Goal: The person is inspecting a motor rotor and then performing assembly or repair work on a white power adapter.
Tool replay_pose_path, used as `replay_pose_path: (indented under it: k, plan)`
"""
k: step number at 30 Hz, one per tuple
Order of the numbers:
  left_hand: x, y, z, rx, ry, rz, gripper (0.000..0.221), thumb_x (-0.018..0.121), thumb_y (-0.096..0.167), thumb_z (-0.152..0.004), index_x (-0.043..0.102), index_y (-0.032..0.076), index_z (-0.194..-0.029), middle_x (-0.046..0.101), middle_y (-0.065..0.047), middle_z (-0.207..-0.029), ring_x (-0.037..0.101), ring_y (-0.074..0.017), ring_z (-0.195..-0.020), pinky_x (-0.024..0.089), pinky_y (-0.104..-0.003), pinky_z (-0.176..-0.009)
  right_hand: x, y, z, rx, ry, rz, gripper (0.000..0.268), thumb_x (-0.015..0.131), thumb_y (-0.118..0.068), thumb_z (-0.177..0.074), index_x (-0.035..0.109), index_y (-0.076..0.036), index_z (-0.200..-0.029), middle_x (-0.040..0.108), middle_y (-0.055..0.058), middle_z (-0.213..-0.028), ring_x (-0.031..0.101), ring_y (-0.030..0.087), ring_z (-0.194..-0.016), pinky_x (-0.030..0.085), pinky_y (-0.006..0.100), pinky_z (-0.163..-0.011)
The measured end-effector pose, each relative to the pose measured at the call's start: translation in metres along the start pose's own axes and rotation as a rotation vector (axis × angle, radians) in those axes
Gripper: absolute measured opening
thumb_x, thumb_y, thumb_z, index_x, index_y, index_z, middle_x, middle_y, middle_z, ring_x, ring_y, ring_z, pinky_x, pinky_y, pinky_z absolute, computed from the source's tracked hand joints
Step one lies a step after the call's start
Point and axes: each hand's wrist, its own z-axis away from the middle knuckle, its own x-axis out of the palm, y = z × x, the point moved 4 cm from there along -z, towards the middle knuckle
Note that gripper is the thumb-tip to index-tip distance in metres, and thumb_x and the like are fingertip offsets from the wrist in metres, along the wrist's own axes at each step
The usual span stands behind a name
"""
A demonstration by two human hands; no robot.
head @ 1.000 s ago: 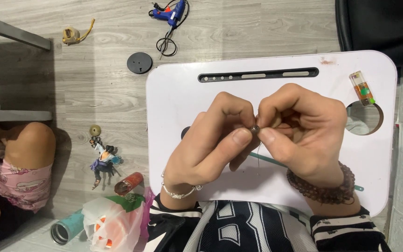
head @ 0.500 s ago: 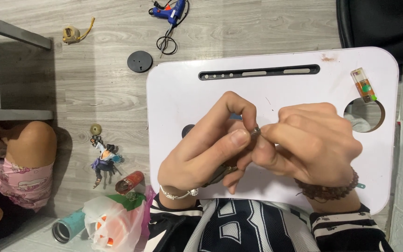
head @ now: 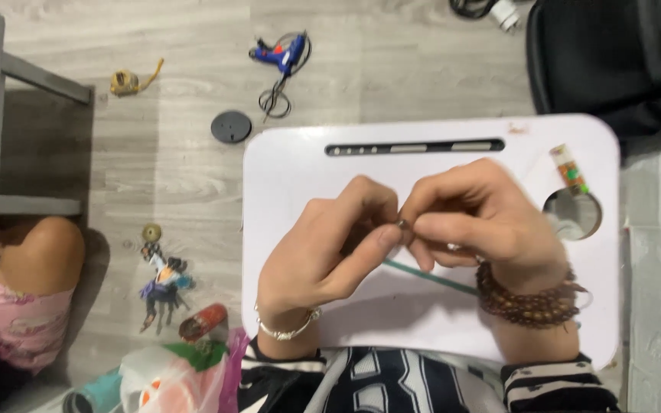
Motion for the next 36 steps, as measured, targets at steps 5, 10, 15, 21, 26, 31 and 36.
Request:
replay_pose_path:
  k: [5,10,15,21,26,31,36]
  plan:
    - [-0.007,-0.003,0.004,0.111,-0.057,-0.042,0.012,0.044,0.016,-0.103,0.045,0.005,-0.099,0.063,-0.004,-0.074,0.049,-0.0142,-0.053,0.040,-0.024,-0.053,-0.003,0.024,-0.011,0.052,-0.215,-0.171,0.022,0.061,-0.012,-0.096,0.068,0.007,-0.088,0.057,0.007,-0.055,0.044,0.009,-0.046,0.034,0.022,-0.043]
    - [-0.010,-0.005,0.009,0.116,-0.098,-0.035,0.014,0.043,0.018,-0.103,0.047,0.006,-0.096,0.060,-0.002,-0.069,0.059,-0.0124,-0.044,0.042,-0.021,-0.047,0.000,0.039,-0.014,0.119,-0.347,-0.299,0.025,0.061,-0.016,-0.099,0.066,0.007,-0.091,0.059,0.008,-0.059,0.043,0.009,-0.047,0.033,0.022,-0.043]
    - [-0.013,-0.008,0.015,0.124,-0.064,-0.060,0.009,0.046,0.012,-0.100,0.048,0.006,-0.094,0.058,-0.003,-0.067,0.052,-0.0145,-0.049,0.040,-0.024,-0.049,0.000,0.054,-0.016,0.129,-0.291,-0.321,0.018,0.061,-0.013,-0.095,0.064,0.004,-0.088,0.046,0.005,-0.061,0.034,0.013,-0.047,0.027,0.024,-0.037]
    - [-0.014,-0.005,0.015,0.132,-0.057,-0.090,0.009,0.046,0.014,-0.101,0.048,0.006,-0.097,0.059,-0.004,-0.066,0.056,-0.0179,-0.052,0.043,-0.026,-0.052,-0.003,0.054,-0.019,-0.020,-0.130,-0.143,0.018,0.066,-0.020,-0.091,0.066,-0.004,-0.085,0.048,-0.001,-0.060,0.032,0.008,-0.046,0.023,0.022,-0.039]
    - [-0.015,-0.007,0.015,0.128,-0.019,-0.077,0.010,0.048,0.014,-0.101,0.045,0.005,-0.097,0.052,-0.003,-0.064,0.046,-0.0172,-0.052,0.038,-0.027,-0.052,0.011,0.032,-0.012,-0.162,0.038,0.033,0.017,0.064,-0.017,-0.091,0.064,-0.003,-0.081,0.053,0.002,-0.063,0.040,0.010,-0.053,0.032,0.025,-0.050]
    - [-0.010,0.005,0.008,0.026,0.047,-0.026,0.015,0.044,0.018,-0.104,0.043,0.005,-0.098,0.053,-0.002,-0.055,0.050,-0.0125,-0.045,0.037,-0.023,-0.045,0.019,0.014,0.000,-0.497,0.277,0.545,0.008,0.057,-0.003,-0.093,0.062,0.000,-0.088,0.050,0.005,-0.063,0.037,0.012,-0.051,0.029,0.026,-0.048]
    - [0.002,0.007,0.001,-0.091,0.004,0.421,0.009,0.033,0.014,-0.107,0.035,0.006,-0.102,0.048,-0.007,-0.060,0.044,-0.0135,-0.042,0.030,-0.020,-0.035,0.023,0.014,0.021,-0.884,0.498,1.297,0.006,0.065,0.006,-0.093,0.067,0.004,-0.098,0.046,0.007,-0.060,0.041,0.018,-0.049,0.037,0.029,-0.049]
